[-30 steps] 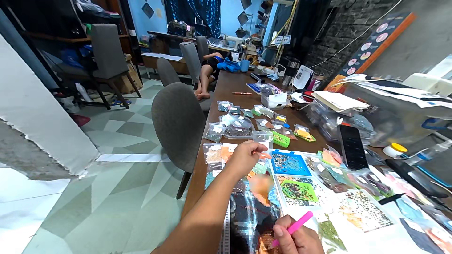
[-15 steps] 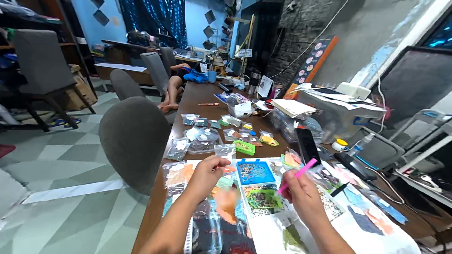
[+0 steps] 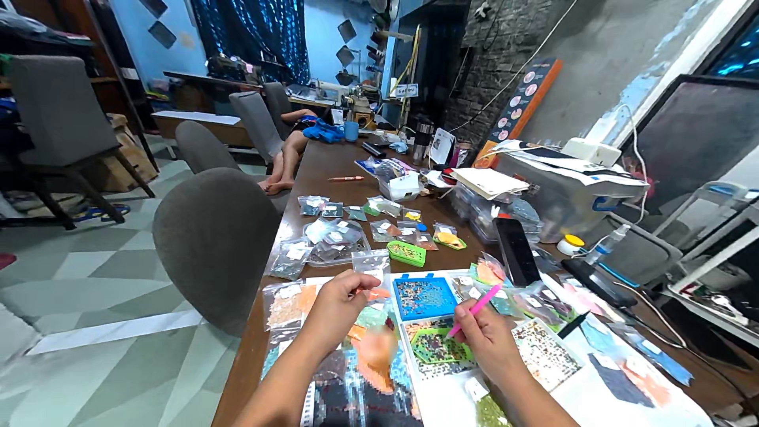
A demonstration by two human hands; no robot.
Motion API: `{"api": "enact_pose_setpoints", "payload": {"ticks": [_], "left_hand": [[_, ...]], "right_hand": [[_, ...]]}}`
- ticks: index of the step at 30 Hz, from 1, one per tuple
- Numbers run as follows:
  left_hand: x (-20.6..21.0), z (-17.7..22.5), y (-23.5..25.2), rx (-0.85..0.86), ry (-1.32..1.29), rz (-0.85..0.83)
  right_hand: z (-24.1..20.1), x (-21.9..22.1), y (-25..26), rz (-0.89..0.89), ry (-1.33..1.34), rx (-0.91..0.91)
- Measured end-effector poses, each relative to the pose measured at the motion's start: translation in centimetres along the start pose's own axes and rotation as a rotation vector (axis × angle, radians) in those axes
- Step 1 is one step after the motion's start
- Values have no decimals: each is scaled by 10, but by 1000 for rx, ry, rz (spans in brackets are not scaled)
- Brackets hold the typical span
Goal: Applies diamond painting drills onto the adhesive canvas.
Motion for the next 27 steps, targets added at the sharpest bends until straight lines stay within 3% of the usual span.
{"api": "enact_pose_setpoints", "payload": {"ticks": [21,27], "left_hand": [[0,0,-1,2,-2,-8],[-2,2,0,-7,-10,-6]], "right_hand": [[2,3,-2,-26,-93,-16],[-10,-2,-2,28,-2,-38]]}}
Point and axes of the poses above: each hand's wrist, its own y-axis towards the middle knuckle, its own x-axis out of the palm, z = x × y, the point moved 9 cm from there along y, towards the middle knuckle, and after that the axes turned 15 degrees about z, right-handed, at the moved point
